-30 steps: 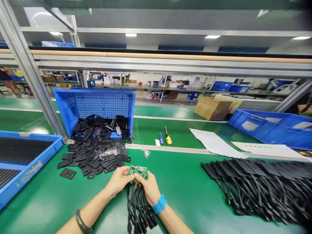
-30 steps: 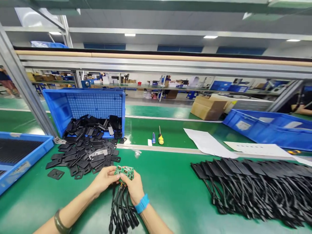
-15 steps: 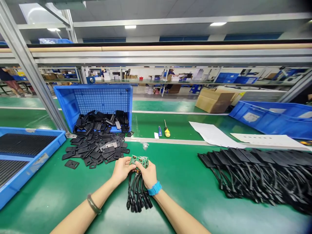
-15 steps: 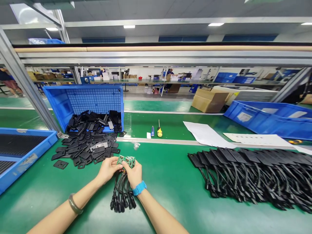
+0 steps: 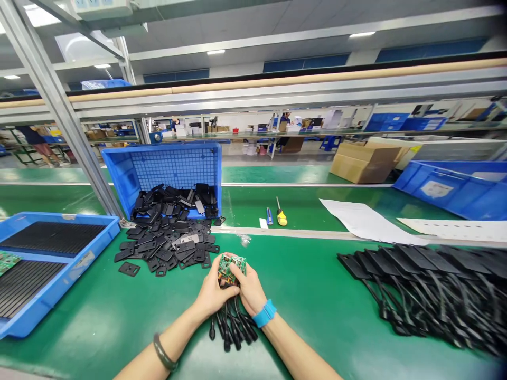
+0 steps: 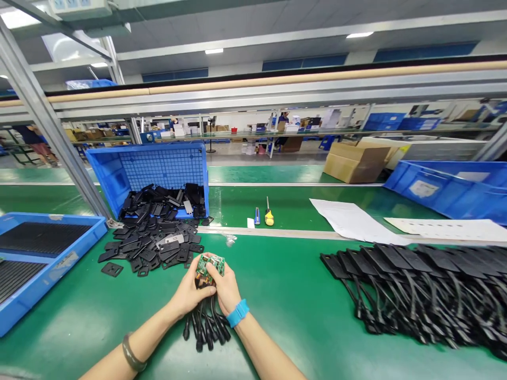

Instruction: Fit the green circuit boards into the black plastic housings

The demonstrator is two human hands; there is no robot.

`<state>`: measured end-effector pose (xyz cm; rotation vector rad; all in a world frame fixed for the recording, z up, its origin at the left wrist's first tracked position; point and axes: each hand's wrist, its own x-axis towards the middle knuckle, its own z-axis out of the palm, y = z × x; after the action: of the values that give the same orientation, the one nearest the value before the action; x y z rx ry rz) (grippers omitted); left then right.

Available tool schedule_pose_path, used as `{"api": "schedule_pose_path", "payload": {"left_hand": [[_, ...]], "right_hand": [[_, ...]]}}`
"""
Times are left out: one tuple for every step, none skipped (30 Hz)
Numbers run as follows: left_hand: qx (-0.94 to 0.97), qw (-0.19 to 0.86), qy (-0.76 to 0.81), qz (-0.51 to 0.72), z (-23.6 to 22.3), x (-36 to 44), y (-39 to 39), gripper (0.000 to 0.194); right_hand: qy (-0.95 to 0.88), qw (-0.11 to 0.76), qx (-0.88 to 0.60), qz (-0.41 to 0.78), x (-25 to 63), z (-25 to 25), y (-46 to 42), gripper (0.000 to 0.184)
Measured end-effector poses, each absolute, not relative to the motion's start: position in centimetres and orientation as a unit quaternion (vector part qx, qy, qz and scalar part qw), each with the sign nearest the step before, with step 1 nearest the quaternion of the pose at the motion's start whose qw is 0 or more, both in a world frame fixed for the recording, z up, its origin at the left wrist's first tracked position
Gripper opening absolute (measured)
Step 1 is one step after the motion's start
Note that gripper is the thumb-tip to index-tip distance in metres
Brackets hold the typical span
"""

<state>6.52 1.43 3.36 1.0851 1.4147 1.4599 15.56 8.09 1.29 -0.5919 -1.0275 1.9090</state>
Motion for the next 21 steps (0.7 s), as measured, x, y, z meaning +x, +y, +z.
{"api": "schedule_pose_path", "payload": {"left_hand": [[0.412,0.424,0.557,0.583,3.3,6.6,1.3,0.083],[0.395,0.439,0.553,0.588,3.3,6.6,1.1,0.081],[0.383,0.451,0.547,0.592,3.5,6.4,0.9,0.078],[0.376,0.460,0.543,0.593,3.9,6.1,0.6,0.075],[0.374,0.466,0.544,0.589,4.4,5.5,0.2,0.072],[0.376,0.468,0.551,0.579,5.2,4.7,-0.4,0.072],[0.378,0.466,0.566,0.565,6.0,3.6,-1.2,0.073],[0.381,0.457,0.587,0.549,6.9,2.2,-2.2,0.075],[0.384,0.438,0.615,0.531,7.8,0.6,-3.4,0.078],[0.390,0.409,0.649,0.509,8.6,-1.3,-4.7,0.080],[0.398,0.366,0.688,0.485,9.4,-3.4,-6.1,0.081],[0.407,0.313,0.732,0.447,10.0,-5.7,-7.5,0.080],[0.419,0.254,0.778,0.393,10.5,-8.1,-8.9,0.078],[0.427,0.201,0.818,0.328,10.7,-10.4,-10.2,0.076],[0.427,0.146,0.854,0.258,10.8,-12.7,-11.3,0.075],[0.411,0.102,0.887,0.183,10.7,-14.9,-12.3,0.075],[0.391,0.081,0.908,0.123,10.4,-16.8,-13.1,0.077],[0.374,0.071,0.922,0.072,10.1,-18.5,-13.6,0.079],[0.362,0.066,0.929,0.033,9.7,-19.9,-14.0,0.082],[0.352,0.062,0.934,0.007,9.4,-21.1,-14.1,0.084],[0.347,0.053,0.936,-0.007,9.1,-22.0,-13.9,0.086]], "right_hand": [[-0.420,0.417,-0.229,0.773,15.7,1.4,8.0,0.048],[-0.432,0.400,-0.226,0.776,15.9,1.4,7.9,0.046],[-0.440,0.382,-0.226,0.781,16.2,1.4,7.8,0.045],[-0.443,0.362,-0.231,0.787,16.4,1.3,7.7,0.043],[-0.441,0.340,-0.238,0.796,16.6,1.1,7.7,0.043],[-0.439,0.320,-0.246,0.803,16.8,0.9,7.8,0.044],[-0.441,0.305,-0.256,0.804,16.9,0.6,8.0,0.045],[-0.447,0.297,-0.267,0.800,17.0,0.3,8.3,0.048],[-0.460,0.294,-0.279,0.791,17.0,-0.1,8.6,0.052],[-0.478,0.292,-0.290,0.776,16.9,-0.5,9.1,0.056],[-0.504,0.291,-0.301,0.755,16.7,-0.8,9.6,0.062],[-0.539,0.288,-0.313,0.727,16.5,-1.1,10.1,0.066],[-0.580,0.284,-0.326,0.691,16.2,-1.3,10.5,0.069],[-0.627,0.280,-0.338,0.644,16.0,-1.5,11.0,0.069],[-0.674,0.280,-0.348,0.588,15.9,-1.6,11.4,0.067],[-0.719,0.282,-0.355,0.526,15.7,-1.6,11.7,0.065],[-0.758,0.286,-0.361,0.462,15.7,-1.6,12.0,0.063],[-0.788,0.289,-0.368,0.401,15.8,-1.6,12.2,0.062],[-0.810,0.289,-0.375,0.346,16.0,-1.7,12.5,0.063],[-0.827,0.284,-0.383,0.298,16.3,-1.8,12.7,0.064],[-0.838,0.278,-0.390,0.262,16.6,-1.9,12.9,0.065]]}}
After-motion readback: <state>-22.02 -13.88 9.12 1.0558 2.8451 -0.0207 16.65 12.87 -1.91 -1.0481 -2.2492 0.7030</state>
